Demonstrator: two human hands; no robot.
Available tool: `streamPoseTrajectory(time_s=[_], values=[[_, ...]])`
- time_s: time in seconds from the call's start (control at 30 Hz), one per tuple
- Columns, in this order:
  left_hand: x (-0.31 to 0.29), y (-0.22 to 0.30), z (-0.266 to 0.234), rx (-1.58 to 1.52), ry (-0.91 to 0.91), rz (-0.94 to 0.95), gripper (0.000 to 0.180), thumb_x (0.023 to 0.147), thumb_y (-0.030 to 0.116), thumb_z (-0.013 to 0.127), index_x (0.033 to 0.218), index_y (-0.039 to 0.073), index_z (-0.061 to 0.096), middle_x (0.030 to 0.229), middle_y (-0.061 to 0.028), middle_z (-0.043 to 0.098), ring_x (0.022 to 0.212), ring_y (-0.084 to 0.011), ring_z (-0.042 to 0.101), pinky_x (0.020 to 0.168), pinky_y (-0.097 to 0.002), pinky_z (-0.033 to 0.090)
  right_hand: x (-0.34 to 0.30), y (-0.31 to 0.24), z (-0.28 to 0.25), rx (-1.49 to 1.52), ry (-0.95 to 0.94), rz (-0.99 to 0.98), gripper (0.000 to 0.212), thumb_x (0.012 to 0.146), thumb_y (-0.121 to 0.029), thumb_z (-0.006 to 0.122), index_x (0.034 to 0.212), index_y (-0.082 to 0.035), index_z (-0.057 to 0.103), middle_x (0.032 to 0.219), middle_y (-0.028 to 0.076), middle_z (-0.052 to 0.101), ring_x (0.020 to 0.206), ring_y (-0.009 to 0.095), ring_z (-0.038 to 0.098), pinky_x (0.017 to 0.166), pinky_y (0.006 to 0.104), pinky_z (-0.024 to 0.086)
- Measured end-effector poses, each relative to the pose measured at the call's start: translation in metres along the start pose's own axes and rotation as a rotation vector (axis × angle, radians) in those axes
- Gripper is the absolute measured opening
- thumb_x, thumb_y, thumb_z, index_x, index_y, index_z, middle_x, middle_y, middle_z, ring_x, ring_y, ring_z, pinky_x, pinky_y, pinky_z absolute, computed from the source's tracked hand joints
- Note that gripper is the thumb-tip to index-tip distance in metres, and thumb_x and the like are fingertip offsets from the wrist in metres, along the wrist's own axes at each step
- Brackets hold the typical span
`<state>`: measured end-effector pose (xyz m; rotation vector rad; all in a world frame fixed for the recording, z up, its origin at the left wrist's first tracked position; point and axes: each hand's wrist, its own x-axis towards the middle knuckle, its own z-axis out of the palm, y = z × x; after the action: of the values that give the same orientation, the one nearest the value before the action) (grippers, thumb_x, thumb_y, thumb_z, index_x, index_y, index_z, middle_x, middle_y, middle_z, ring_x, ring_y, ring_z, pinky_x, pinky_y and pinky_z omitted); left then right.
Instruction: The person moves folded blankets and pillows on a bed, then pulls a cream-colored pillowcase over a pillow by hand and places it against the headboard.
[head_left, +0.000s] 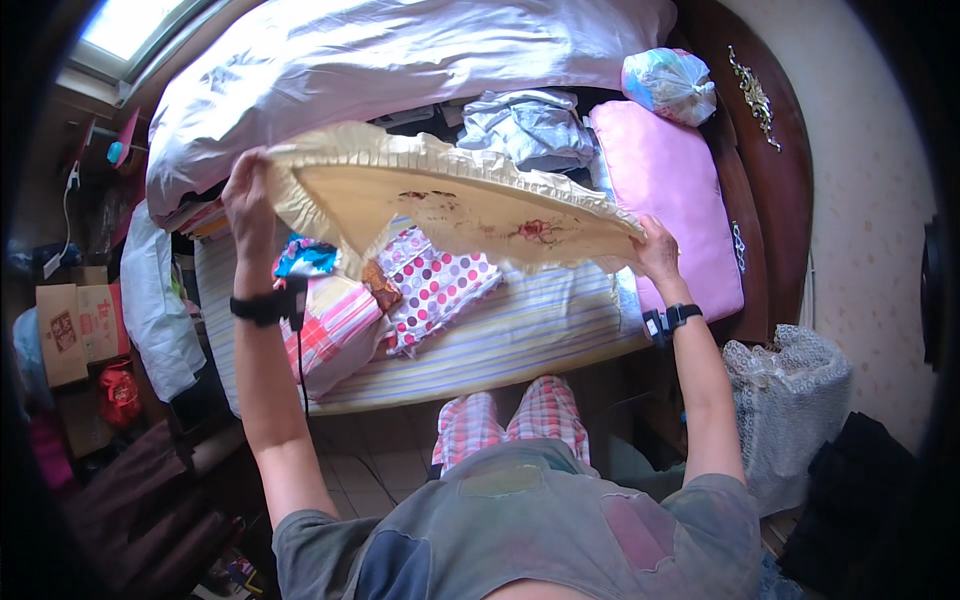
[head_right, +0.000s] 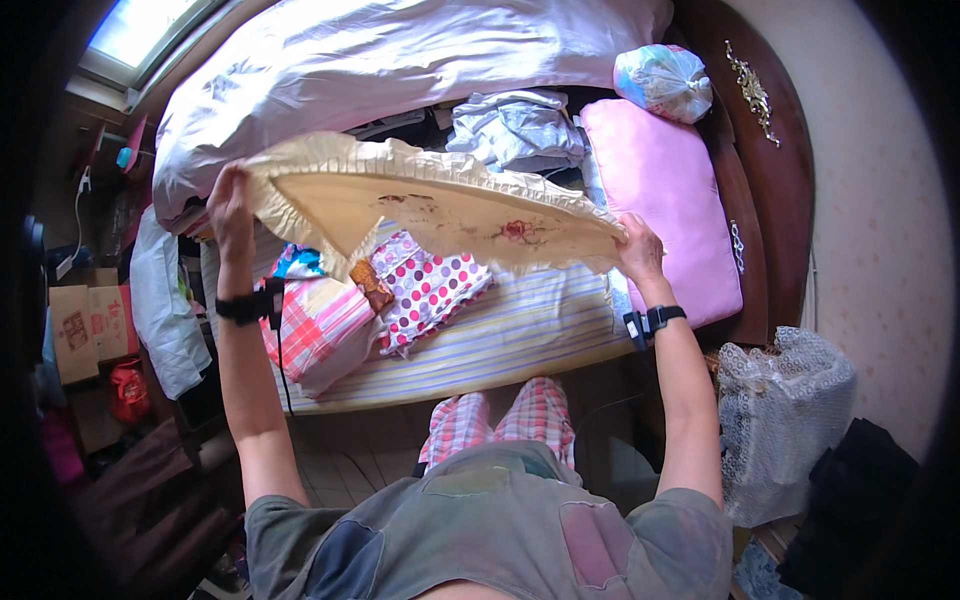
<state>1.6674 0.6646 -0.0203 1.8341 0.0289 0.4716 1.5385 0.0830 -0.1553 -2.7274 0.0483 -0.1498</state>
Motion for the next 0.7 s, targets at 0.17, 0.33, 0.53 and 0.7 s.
streamPoseTrajectory(time_s=[0.17, 0.33, 0.53, 0.7], values=[[-0.089, -0.059, -0.046, 0.215, -0.195, 0.025, 0.011, 0.097, 0.003, 0.050, 0.093, 0.000, 0.059, 0.097, -0.0035, 0.060, 0.093, -0.0138, 0.056, 0.085, -0.0269, 0.043, -0.052, 0.002, -0.003, -0.044, 0.013, -0.122, 0.009, 0.080, -0.005, 0.062, 0.088, -0.009, 0.061, 0.084, 0.012, 0.058, 0.079, 0.034, 0.060, 0.068, 0.0438, 0.047], [-0.199, -0.136, -0.079, 0.600, -0.300, -0.080, 0.009, 0.092, 0.002, 0.054, 0.086, 0.004, 0.060, 0.096, -0.0097, 0.061, 0.098, -0.0270, 0.055, 0.088, -0.0356, 0.042, -0.107, 0.015, 0.053, -0.093, -0.139, -0.257, 0.015, 0.074, -0.001, 0.059, 0.084, -0.010, 0.064, 0.083, 0.008, 0.056, 0.084, 0.028, 0.058, 0.073, 0.0386, 0.044], [-0.286, -0.202, -0.079, 0.958, -0.473, -0.100, 0.010, 0.077, 0.000, 0.060, 0.079, 0.009, 0.063, 0.097, -0.0070, 0.062, 0.100, -0.0300, 0.055, 0.086, -0.0435, 0.042, -0.151, 0.033, 0.139, -0.087, -0.287, -0.255, 0.018, 0.070, -0.002, 0.059, 0.082, -0.013, 0.066, 0.084, 0.004, 0.056, 0.089, 0.024, 0.056, 0.076, 0.0373, 0.042], [-0.336, -0.240, -0.071, 1.216, -0.646, -0.225, 0.009, 0.076, 0.014, 0.061, 0.070, 0.010, 0.067, 0.097, -0.0052, 0.061, 0.099, -0.0282, 0.055, 0.087, -0.0415, 0.043, -0.195, 0.077, 0.206, -0.259, -0.743, 0.009, 0.018, 0.076, -0.010, 0.064, 0.086, -0.021, 0.075, 0.092, 0.005, 0.066, 0.098, 0.025, 0.059, 0.086, 0.0413, 0.041]])
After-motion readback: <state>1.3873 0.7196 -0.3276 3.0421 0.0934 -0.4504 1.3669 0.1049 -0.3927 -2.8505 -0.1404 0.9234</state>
